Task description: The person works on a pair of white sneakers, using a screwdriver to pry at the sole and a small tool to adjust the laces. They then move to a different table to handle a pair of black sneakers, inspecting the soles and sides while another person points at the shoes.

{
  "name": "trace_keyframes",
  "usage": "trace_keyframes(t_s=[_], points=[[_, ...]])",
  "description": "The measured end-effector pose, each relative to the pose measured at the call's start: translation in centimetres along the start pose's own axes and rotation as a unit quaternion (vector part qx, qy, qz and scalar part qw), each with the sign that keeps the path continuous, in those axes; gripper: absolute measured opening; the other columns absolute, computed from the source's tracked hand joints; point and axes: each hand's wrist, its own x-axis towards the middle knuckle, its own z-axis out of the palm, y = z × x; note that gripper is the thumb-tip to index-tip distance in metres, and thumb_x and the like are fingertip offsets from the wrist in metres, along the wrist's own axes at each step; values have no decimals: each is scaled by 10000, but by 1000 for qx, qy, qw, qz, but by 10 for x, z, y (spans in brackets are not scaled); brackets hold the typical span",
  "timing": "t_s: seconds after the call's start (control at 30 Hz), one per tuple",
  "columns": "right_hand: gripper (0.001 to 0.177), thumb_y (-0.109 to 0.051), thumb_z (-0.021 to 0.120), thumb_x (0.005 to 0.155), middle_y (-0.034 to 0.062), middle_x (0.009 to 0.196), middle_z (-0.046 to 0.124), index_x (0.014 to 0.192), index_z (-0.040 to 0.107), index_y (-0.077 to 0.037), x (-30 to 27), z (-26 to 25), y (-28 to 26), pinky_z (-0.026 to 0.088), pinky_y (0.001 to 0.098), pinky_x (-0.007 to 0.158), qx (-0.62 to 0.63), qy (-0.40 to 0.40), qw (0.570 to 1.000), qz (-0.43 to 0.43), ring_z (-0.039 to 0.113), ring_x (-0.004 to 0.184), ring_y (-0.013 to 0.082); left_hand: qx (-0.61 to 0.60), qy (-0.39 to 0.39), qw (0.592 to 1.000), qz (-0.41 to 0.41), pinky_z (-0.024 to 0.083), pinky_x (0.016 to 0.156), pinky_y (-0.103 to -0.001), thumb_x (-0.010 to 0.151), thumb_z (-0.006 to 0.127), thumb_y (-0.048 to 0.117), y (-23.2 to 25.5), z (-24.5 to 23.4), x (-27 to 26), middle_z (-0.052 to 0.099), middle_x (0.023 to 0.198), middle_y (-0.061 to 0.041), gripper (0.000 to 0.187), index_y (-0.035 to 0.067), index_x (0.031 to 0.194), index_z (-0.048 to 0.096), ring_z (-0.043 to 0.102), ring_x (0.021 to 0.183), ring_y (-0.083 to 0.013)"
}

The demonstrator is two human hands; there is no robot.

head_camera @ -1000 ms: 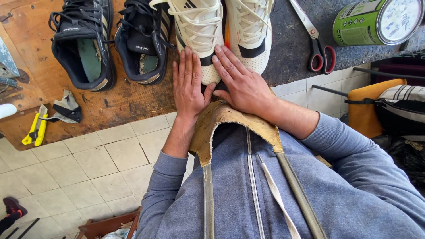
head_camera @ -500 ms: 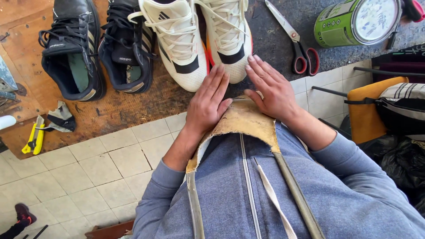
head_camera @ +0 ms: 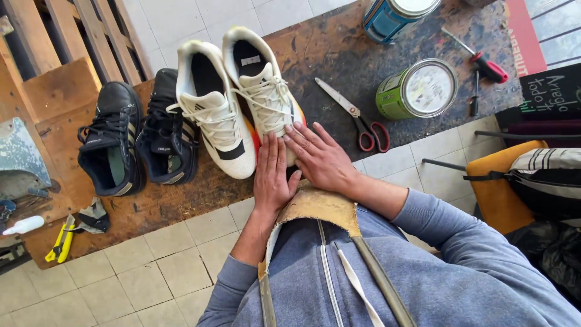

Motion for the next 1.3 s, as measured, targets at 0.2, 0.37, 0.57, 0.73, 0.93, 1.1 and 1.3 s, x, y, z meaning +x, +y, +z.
trace_keyframes(t_s=[0.2, 0.37, 0.57, 0.73, 0.93, 1.1, 1.3], points=[[531, -292, 490, 1032, 98, 1611, 481, 1531, 515, -111, -1, -3, 7, 236, 506, 1254, 12, -3, 1000, -17, 423, 1508, 269, 2, -21, 1000, -22, 278, 1239, -484, 1036, 279, 650, 1, 8, -11, 314, 1637, -304, 894, -67, 1563, 372, 300, 1525, -447], [554, -310, 520, 1017, 92, 1630, 457, 1535, 507, -115, -3, -6, 9, 218, 513, 1259, 32, -8, 999, -20, 388, 1530, 267, -17, -11, 999, -35, 278, 1243, -496, 1015, 293, 700, 3, 10, -12, 314, 1632, -312, 948, -67, 1568, 360, 293, 1519, -462], [520, -288, 502, 1034, 71, 1620, 475, 1533, 518, -144, -3, -3, 11, 220, 509, 1255, 26, -6, 999, -31, 401, 1521, 257, 2, -2, 999, -41, 320, 1225, -500, 1021, 356, 666, 4, 10, -13, 319, 1627, -317, 911, -70, 1556, 377, 317, 1509, -468], [514, -305, 503, 1032, 45, 1626, 469, 1524, 530, -160, -6, -1, 11, 205, 501, 1264, 30, -6, 999, -24, 371, 1539, 250, -8, 9, 999, -51, 305, 1235, -509, 1026, 379, 648, 7, 13, -13, 284, 1639, -323, 907, -73, 1574, 335, 283, 1522, -472], [516, -296, 520, 1024, 45, 1615, 484, 1523, 530, -167, -7, 0, 10, 201, 505, 1265, 7, -8, 1000, -17, 381, 1532, 247, 15, 0, 999, -43, 318, 1227, -487, 1034, 347, 649, 8, 7, -10, 332, 1631, -292, 876, -44, 1568, 373, 315, 1521, -439], [538, -305, 526, 1018, 39, 1635, 456, 1539, 509, -167, -8, 0, 9, 197, 505, 1267, 18, -19, 1000, -13, 362, 1542, 249, 0, 9, 999, -48, 303, 1237, -492, 1024, 338, 671, 6, 14, -14, 302, 1642, -301, 906, -51, 1572, 360, 292, 1527, -448], [563, -306, 535, 1013, 33, 1646, 440, 1559, 488, -178, -9, 0, 6, 176, 512, 1269, 10, -29, 1000, -2, 353, 1545, 245, -5, 6, 999, -36, 303, 1238, -470, 1021, 332, 677, 2, 11, -13, 324, 1642, -277, 901, -36, 1571, 376, 312, 1527, -421]])
